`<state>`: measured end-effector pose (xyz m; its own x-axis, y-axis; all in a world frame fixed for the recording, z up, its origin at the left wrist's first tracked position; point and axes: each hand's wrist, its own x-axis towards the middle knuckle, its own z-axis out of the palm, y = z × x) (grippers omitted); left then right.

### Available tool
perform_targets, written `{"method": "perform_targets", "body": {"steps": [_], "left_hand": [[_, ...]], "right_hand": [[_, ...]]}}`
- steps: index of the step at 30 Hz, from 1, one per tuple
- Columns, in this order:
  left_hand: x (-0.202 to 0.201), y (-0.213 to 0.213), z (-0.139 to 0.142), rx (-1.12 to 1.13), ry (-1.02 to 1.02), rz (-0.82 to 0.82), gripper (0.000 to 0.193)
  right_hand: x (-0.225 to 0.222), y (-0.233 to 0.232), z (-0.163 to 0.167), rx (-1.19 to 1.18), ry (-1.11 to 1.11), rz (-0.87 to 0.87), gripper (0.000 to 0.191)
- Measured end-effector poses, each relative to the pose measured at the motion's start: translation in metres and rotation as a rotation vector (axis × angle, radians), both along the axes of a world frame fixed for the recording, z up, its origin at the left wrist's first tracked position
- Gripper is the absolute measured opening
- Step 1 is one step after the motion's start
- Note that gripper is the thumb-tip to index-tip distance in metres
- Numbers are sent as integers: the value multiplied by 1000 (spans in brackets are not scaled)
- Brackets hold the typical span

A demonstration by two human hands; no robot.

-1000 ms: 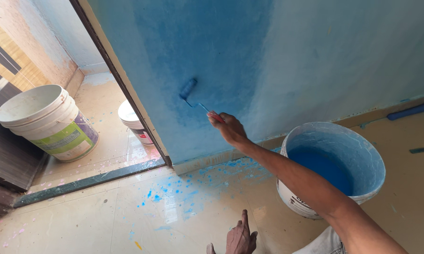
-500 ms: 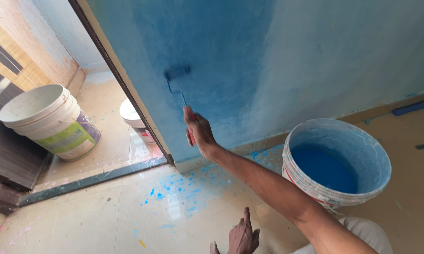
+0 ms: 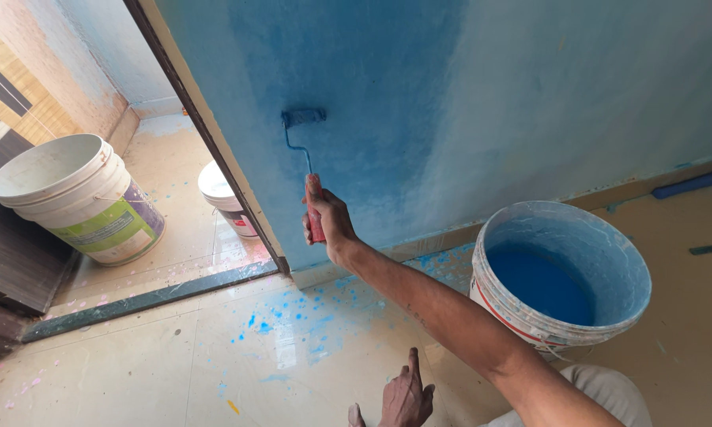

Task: The person paints a wall blue using a paint roller, repeatedly dipping it into a bucket of paint and applying it in vertical strokes. The person works on a section of the wall near a doorway, gradually covering the unpainted area.

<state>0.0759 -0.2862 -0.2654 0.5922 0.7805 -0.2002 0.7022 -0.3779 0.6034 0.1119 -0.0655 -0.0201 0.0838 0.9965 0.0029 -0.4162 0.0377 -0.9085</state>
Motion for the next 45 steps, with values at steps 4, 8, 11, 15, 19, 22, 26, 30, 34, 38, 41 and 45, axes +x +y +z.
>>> {"method": "perform_targets", "body": {"steps": [4,8,11,15,19,22,26,30,34,38,41,45], "left_hand": [[1,2,2,6,25,2,99],[0,2,1,-3,32,3,100],[-1,0,1,0,14,-10,99],[1,2,2,-19,48,0,99],[1,1,2,25,5,7,98],[-1,0,1,2,18,-10,97],[1,0,1,-4,29,-3,98],[2,1,1,-3,33,3,100],[0,1,0,13,27,-9,99],[0,2,0,-22,49,-5,99],[1,3,1,-19,54,2,99],[-1,1,1,-7,25,5,98]], "right_hand": [[1,-13,-5,-69,-44,-14,52],[3,-10,-2,-50,-73,-18,53],[7,2,6,10,-64,-21,53],[8,-7,0,-52,-97,-34,52],[10,-15,-6,-80,-139,-43,51],[19,-3,1,-16,-184,-53,48],[38,-5,5,10,-247,-43,45],[48,-19,-2,-79,-305,-28,43],[52,-7,3,6,-291,-17,33],[54,-4,2,-3,-307,-26,37],[53,-16,-10,-51,-319,-26,39],[55,-12,-11,-34,-327,-58,43]]}}
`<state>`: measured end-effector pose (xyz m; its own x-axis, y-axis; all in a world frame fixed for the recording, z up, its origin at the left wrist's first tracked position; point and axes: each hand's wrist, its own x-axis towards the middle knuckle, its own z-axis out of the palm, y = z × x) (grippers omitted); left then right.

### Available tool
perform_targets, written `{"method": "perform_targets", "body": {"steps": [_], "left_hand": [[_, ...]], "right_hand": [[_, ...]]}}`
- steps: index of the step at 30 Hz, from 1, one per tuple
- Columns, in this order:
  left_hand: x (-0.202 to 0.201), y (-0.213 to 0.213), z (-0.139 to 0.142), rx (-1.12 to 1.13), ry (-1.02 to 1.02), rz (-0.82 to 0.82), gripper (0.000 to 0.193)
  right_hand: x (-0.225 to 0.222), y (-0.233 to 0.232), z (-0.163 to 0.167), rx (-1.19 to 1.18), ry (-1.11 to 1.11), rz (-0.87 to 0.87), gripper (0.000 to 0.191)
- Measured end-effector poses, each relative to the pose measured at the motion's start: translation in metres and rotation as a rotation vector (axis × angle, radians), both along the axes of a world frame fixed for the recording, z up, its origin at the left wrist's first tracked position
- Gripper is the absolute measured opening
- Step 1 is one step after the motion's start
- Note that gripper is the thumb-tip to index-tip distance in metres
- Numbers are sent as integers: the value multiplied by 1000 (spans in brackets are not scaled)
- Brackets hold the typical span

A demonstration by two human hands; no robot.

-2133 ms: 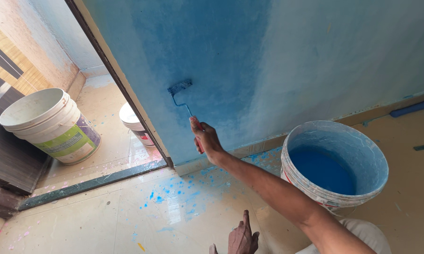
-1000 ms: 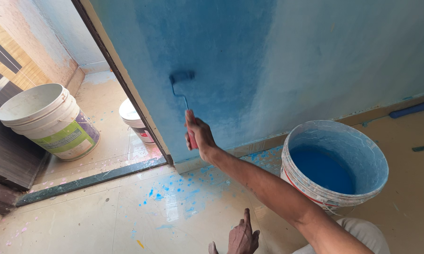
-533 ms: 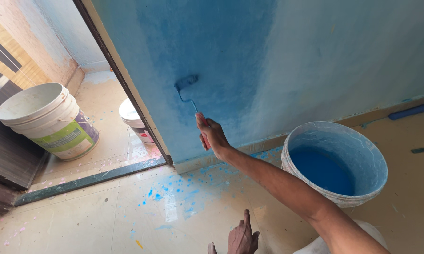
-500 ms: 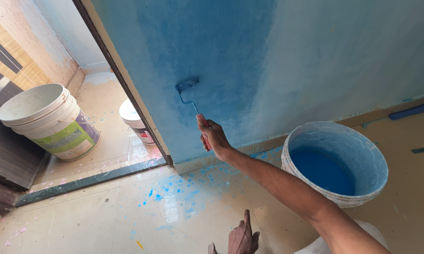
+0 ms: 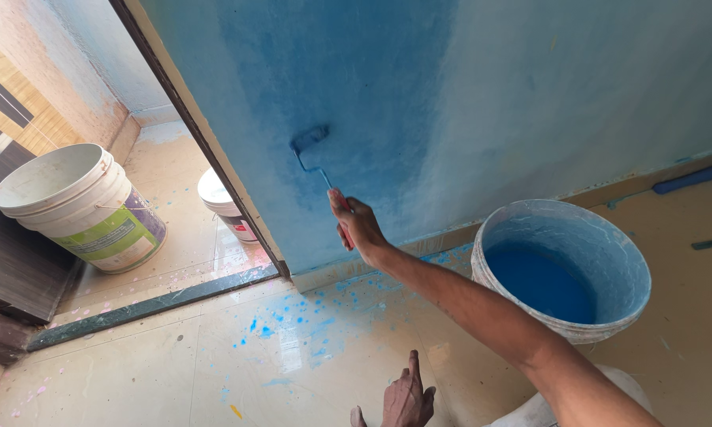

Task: The person paints a wall blue using a paint roller, repeatedly dipping it into a bucket of paint and applying it in vertical strokes. The person works on a section of the wall near a doorway, gradually covering the unpainted area.

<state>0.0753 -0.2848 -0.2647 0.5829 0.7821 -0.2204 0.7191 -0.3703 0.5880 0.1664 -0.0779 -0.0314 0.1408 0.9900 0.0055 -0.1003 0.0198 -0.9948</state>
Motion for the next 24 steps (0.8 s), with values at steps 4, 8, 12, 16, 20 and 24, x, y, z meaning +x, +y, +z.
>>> {"method": "perform_targets", "body": {"steps": [4,8,12,16,20,24], "left_hand": [[-1,-1,-2,16,-8,-15,97],[1,1,-2,-9,14,-3,98],[0,0,-4,26,-6,-2,97],[-1,-3,-5,25,-14,-11,97],[0,1,-4,6,1,-10,98],[0,1,-4,25,-15,-4,98]], "right_hand": [[-1,9,6,59,5,-11,48],[-7,-11,1,-12,39,-42,47],[-8,-14,8,-2,51,-44,48],[-8,4,23,77,69,-25,49],[-9,-5,17,37,87,-38,44],[-3,-11,13,-8,31,-60,44]]}}
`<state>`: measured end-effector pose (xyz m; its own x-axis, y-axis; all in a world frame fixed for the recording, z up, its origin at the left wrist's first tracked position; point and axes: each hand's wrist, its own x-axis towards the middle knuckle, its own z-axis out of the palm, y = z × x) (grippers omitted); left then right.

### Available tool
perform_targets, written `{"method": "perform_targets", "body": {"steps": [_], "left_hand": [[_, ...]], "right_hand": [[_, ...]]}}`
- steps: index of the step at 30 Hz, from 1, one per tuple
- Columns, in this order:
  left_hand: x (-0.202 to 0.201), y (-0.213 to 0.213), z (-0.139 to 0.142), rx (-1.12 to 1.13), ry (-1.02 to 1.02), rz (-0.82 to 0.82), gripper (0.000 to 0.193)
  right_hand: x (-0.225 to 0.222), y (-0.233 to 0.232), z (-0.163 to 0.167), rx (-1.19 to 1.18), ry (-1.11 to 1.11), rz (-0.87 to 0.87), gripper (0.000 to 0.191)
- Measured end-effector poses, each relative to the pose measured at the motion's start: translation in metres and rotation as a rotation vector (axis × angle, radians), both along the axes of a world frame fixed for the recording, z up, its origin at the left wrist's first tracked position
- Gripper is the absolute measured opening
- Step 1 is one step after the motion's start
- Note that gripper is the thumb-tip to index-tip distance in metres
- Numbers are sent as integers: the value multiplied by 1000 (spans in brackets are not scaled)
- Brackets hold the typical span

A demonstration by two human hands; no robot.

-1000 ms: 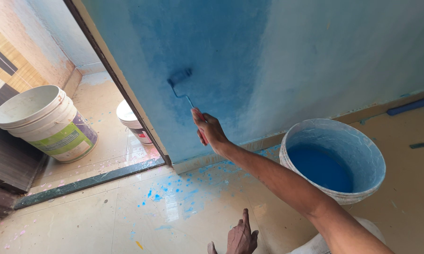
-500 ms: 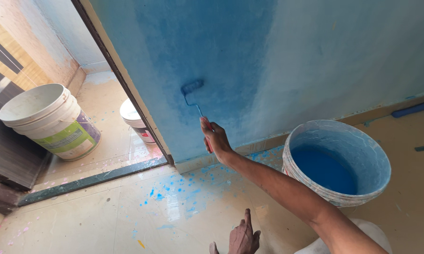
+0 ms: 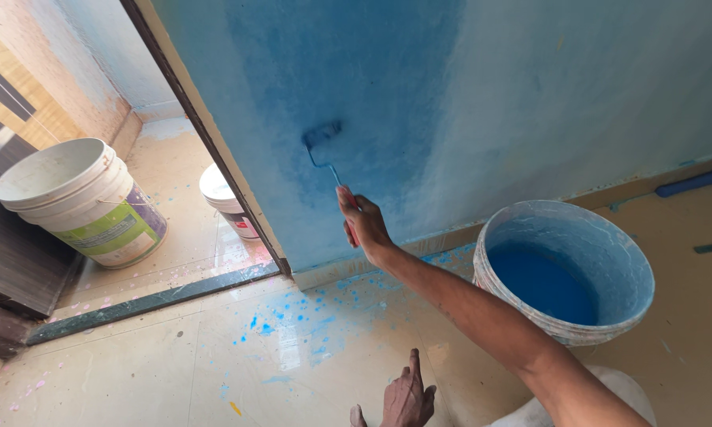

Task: The person paints a wall blue using a paint roller, repeatedly dipping it into a bucket of paint and applying it in vertical strokes. The person works on a section of the wall near a doorway, gradually covering the unpainted area.

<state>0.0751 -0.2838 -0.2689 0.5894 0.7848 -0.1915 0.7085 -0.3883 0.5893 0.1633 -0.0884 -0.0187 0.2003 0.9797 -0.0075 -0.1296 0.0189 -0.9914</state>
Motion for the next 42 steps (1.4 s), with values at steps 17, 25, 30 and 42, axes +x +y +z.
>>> {"method": "perform_targets", "body": {"steps": [17,25,30,42], "left_hand": [[-1,-3,-1,-12,8,-5,96],[0,-2,-1,-8,-4,1,98],[0,-2,-1,-14,6,-9,97],[0,-1,1,-13,23,4,98]], "right_hand": [[-2,12,11,78,45,2,45],[0,2,0,4,64,-2,46],[2,9,-4,63,66,14,47],[4,9,-8,26,97,42,33]]}}
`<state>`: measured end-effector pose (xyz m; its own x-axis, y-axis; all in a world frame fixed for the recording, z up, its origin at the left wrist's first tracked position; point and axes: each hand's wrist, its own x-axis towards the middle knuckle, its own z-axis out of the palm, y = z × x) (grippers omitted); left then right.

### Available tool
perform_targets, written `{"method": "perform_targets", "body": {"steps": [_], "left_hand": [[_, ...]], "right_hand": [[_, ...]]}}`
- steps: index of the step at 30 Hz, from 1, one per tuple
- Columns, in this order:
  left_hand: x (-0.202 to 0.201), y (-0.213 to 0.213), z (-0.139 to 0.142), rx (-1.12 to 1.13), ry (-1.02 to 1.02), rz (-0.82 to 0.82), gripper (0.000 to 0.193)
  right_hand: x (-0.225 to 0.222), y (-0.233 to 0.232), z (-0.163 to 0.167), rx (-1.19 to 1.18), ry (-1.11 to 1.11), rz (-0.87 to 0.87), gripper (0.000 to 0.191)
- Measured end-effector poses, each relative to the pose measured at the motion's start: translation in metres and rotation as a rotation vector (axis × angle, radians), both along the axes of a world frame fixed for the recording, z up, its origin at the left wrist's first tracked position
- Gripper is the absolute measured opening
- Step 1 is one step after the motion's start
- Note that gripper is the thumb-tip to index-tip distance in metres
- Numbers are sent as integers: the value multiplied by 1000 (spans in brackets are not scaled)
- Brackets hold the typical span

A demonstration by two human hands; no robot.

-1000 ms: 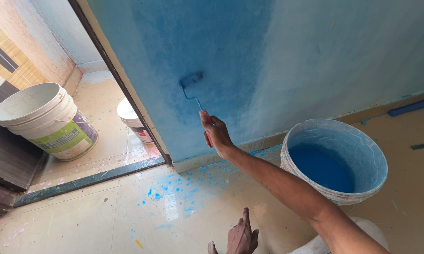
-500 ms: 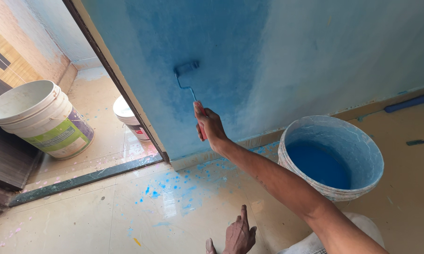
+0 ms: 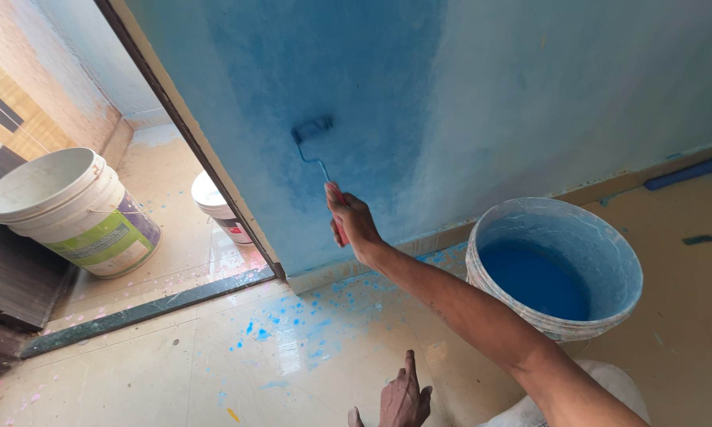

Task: The person paints a wall blue using a paint roller, repeatedly dipping it into a bucket of paint and applying it in vertical strokes. The person works on a section of the wall near a doorway, gradually covering the unpainted area.

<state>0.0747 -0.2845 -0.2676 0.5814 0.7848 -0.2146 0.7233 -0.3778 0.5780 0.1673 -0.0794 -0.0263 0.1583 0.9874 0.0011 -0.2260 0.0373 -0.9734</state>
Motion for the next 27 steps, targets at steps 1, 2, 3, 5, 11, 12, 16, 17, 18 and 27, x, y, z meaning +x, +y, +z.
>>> {"method": "perform_targets", "body": {"steps": [1,2,3,5,11,12,16,17,18,27], "left_hand": [[0,1,0,-12,21,5,99],[0,1,1,-16,23,8,99],[1,2,1,-20,23,9,100],[0,1,0,-14,14,3,99],[0,-1,1,12,-6,3,99],[0,0,1,5,4,5,99],[1,1,3,5,-20,-9,99],[1,1,4,10,-21,-11,99],[1,1,4,11,-18,-13,99],[3,1,7,-16,23,7,99]], "right_hand": [[0,-4,0,-29,-14,-8,37],[1,-8,-1,-60,-30,-17,41],[1,-10,1,-91,-47,-27,45],[2,-8,7,-35,-41,-16,42],[0,11,27,28,-16,-6,37],[0,9,24,24,-8,0,35],[8,-11,9,-43,-62,-16,38],[10,-11,8,-50,-76,-22,39],[11,-10,8,-62,-88,-27,39],[37,-6,-2,-80,-372,-80,40]]}}
